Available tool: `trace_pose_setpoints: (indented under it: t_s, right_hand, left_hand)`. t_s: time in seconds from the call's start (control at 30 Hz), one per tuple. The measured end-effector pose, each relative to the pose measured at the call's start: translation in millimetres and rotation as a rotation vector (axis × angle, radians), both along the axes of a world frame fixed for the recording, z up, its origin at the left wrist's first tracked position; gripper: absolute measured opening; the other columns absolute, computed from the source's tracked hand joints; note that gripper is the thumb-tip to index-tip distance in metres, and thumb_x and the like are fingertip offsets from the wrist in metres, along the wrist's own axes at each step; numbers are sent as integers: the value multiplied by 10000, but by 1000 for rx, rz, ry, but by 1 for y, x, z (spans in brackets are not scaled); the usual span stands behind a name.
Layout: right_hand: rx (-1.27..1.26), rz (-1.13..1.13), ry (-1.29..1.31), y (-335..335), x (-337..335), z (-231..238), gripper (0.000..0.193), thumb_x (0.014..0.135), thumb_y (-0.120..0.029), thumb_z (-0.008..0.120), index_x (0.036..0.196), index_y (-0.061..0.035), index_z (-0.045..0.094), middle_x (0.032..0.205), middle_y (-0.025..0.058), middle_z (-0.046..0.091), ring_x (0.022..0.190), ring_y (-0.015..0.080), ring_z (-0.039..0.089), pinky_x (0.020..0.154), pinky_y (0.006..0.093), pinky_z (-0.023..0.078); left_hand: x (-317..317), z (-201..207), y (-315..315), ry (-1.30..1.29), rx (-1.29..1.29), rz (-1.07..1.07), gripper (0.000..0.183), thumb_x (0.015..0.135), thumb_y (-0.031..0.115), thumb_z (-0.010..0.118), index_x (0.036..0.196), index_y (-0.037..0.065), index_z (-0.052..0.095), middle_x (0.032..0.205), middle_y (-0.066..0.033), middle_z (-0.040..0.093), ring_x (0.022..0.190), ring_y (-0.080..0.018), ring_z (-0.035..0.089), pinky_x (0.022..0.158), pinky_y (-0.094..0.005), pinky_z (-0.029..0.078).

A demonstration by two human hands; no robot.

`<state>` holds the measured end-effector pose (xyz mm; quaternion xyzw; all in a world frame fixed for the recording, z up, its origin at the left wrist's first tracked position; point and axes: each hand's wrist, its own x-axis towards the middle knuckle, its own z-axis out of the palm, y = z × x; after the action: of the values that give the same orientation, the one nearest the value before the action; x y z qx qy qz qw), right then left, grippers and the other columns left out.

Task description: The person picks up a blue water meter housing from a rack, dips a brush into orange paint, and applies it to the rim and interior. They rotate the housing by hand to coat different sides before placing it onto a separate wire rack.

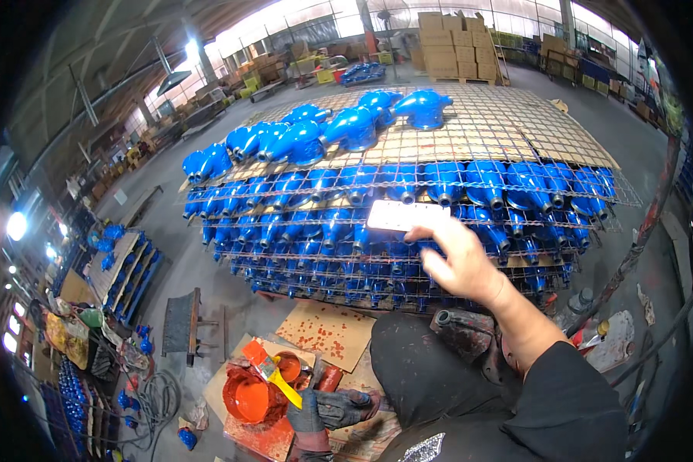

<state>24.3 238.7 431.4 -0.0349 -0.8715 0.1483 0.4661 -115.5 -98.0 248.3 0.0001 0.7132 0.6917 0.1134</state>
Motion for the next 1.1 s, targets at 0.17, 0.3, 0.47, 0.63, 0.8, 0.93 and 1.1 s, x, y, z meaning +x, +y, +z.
trace_pose_setpoints:
  t_s: [0.17, 0.3, 0.47, 0.63, 0.8, 0.93, 1.1]
  right_hand:
    - [48, -237, -115, 41, 0, -6, 511, 798, -75, 574, 1303, -45, 504, 1030, 121, 655, 1014, 282, 603, 1032, 432, 379]
    - [158, -328, -246, 45, -9, -7, 532, 817, -121, 613, 1333, -63, 499, 1048, 114, 650, 1071, 265, 586, 1063, 450, 337]
    - [306, -453, -332, 60, -18, -15, 590, 842, -178, 592, 1404, -76, 443, 1112, 126, 633, 1156, 262, 544, 1080, 499, 311]
    - [315, -461, -378, 58, -20, -15, 615, 849, -188, 578, 1430, -76, 410, 1133, 116, 635, 1172, 261, 532, 1090, 502, 301]
    - [288, -475, -445, 52, -21, -10, 630, 850, -183, 575, 1440, -69, 386, 1142, 99, 641, 1203, 254, 507, 1100, 503, 280]
    - [279, -475, -438, 52, -21, -11, 629, 849, -181, 574, 1437, -67, 385, 1127, 97, 648, 1222, 248, 489, 1102, 502, 269]
    - [179, -362, -272, 52, -12, -14, 573, 828, -133, 566, 1385, -63, 451, 1124, 120, 635, 1200, 264, 501, 1102, 503, 261]
  left_hand:
    - [-9, -20, -5, 26, -12, -99, 270, 863, 261, 669, 887, -3, 621, 801, -47, 631, 713, -136, 592, 628, -308, 497]
    - [-10, -23, -6, 82, -25, -95, 271, 858, 259, 680, 904, -3, 624, 820, -44, 638, 730, -144, 602, 657, -314, 512]
    - [-8, -22, -2, 68, 25, -90, 240, 880, 247, 655, 881, 11, 614, 789, -35, 621, 682, -136, 584, 613, -300, 491]
    - [-9, -22, -5, 25, 49, -87, 243, 907, 261, 625, 866, 23, 604, 748, -28, 601, 627, -127, 562, 559, -281, 460]
    - [3, 10, 4, 24, 23, -75, 254, 871, 261, 686, 832, 17, 629, 735, -21, 629, 639, -107, 579, 572, -278, 487]
    - [1, 4, 1, -6, 77, -73, 270, 867, 274, 692, 830, 14, 628, 742, -24, 629, 634, -108, 573, 571, -278, 483]
    - [0, 0, 3, 98, 5, -56, 255, 870, 258, 672, 802, 18, 615, 730, -19, 613, 633, -105, 558, 569, -280, 475]
